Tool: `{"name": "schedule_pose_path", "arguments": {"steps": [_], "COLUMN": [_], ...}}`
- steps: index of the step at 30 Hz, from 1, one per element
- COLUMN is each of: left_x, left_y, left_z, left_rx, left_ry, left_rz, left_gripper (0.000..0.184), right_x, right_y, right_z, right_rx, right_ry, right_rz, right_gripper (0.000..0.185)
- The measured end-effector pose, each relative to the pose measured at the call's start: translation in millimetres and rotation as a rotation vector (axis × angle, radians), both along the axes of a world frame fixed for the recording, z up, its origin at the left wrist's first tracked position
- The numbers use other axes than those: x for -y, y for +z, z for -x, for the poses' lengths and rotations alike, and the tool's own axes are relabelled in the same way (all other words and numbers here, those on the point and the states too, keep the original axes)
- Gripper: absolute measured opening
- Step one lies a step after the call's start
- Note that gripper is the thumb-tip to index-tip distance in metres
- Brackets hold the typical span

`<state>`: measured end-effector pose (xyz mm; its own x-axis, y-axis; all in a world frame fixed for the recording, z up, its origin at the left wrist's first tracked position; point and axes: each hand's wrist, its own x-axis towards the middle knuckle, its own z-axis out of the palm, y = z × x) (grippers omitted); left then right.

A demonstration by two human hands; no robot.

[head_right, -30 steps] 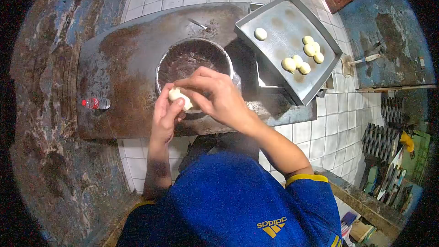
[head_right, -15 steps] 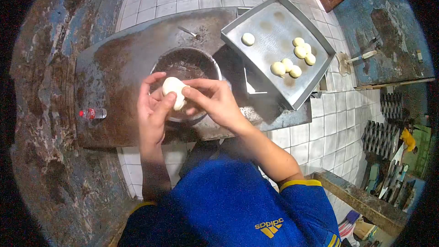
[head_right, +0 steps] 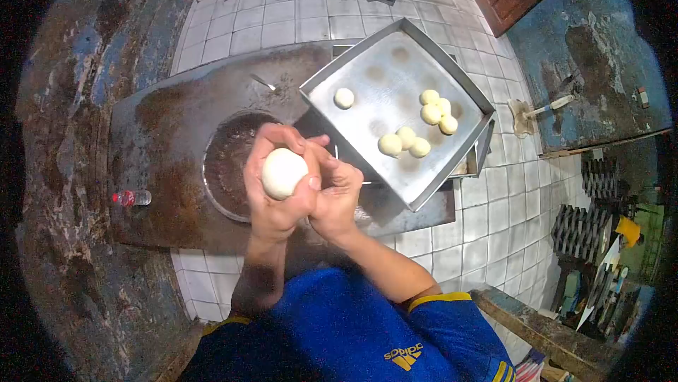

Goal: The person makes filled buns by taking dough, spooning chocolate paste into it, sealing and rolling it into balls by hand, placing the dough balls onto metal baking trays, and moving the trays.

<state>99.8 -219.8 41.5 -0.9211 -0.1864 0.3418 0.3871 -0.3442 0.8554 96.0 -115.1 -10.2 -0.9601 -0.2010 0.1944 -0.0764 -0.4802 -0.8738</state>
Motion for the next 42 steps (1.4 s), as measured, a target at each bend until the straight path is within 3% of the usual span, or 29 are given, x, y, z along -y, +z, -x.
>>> {"name": "schedule_pose_path", "arguments": {"steps": [2,3,5,8,10,12,13,15,16,17,20,23,25,26,27,30,31,33,34,35,37,38,39,41,42], "left_x": [-5,-4,-21,-75,-82,-68,-60,-58,-65,-73,-98,-103,-100,-93,-87,-69,-66,-62,-60,-56,-48,-49,-51,-60,-66], "left_y": [5,10,6,-3,-18,-42,-54,-76,-93,-107,-134,-141,-145,-150,-149,-147,-140,-144,-146,-149,-159,-164,-166,-162,-163], "left_z": [10,15,27,38,48,57,62,74,82,92,126,158,179,189,194,196,188,166,151,136,115,104,95,86,84], "left_rx": [-0.036,-0.063,-0.192,-0.144,-0.129,-0.163,-0.178,0.150,0.234,0.256,0.261,0.294,0.300,0.269,0.272,0.398,0.479,0.449,0.454,0.479,0.508,0.512,0.507,0.519,0.523], "left_ry": [-0.004,-0.042,-0.108,-0.012,0.003,-0.093,-0.141,0.162,0.177,0.120,0.018,0.066,0.110,0.086,0.096,0.170,0.181,0.222,0.229,0.253,0.276,0.309,0.341,0.313,0.280], "left_rz": [0.020,-0.007,-0.024,-0.114,-0.152,-0.222,-0.256,0.284,0.470,0.520,0.514,0.586,0.606,0.671,0.666,0.711,0.625,0.540,0.542,0.505,0.471,0.462,0.455,0.460,0.476], "left_gripper": [0.056,0.064,0.072,0.085,0.082,0.075,0.072,0.070,0.068,0.066,0.063,0.063,0.061,0.084,0.084,0.132,0.129,0.124,0.124,0.122,0.119,0.117,0.114,0.109,0.108], "right_x": [-30,-47,-63,-62,-84,-123,-141,-167,-168,-167,-160,-163,-159,-158,-155,-141,-134,-124,-118,-112,-105,-107,-109,-104,-108], "right_y": [17,34,25,13,9,23,36,22,21,19,7,-22,-22,-31,-46,-101,-131,-184,-185,-194,-218,-223,-228,-239,-245], "right_z": [19,31,38,27,51,101,112,127,137,145,174,213,239,258,278,344,363,387,383,375,364,364,370,400,423], "right_rx": [-0.011,-0.136,-0.255,0.026,-0.100,-0.423,-0.177,-0.149,-0.124,-0.116,-0.211,-0.378,-0.212,-0.172,-0.132,-0.344,-0.353,-0.558,-0.716,-0.719,-1.124,-1.050,-1.034,-0.732,-0.398], "right_ry": [0.250,0.309,0.292,-0.092,0.078,0.520,0.726,0.436,0.380,0.391,0.370,0.333,0.379,0.384,0.386,0.276,0.285,0.324,0.420,0.427,0.178,0.294,0.293,0.512,0.604], "right_rz": [-0.042,-0.210,-0.190,0.022,-0.147,-0.436,-0.553,-0.794,-0.773,-0.778,-0.849,-0.903,-0.845,-0.816,-0.787,-1.025,-1.019,-1.326,-1.444,-1.438,-1.576,-1.629,-1.635,-1.521,-1.141], "right_gripper": [0.039,0.039,0.045,0.027,0.022,0.019,0.022,0.031,0.046,0.046,0.054,0.042,0.039,0.039,0.039,0.039,0.039,0.039,0.054,0.054,0.077,0.087,0.087,0.083,0.077]}}
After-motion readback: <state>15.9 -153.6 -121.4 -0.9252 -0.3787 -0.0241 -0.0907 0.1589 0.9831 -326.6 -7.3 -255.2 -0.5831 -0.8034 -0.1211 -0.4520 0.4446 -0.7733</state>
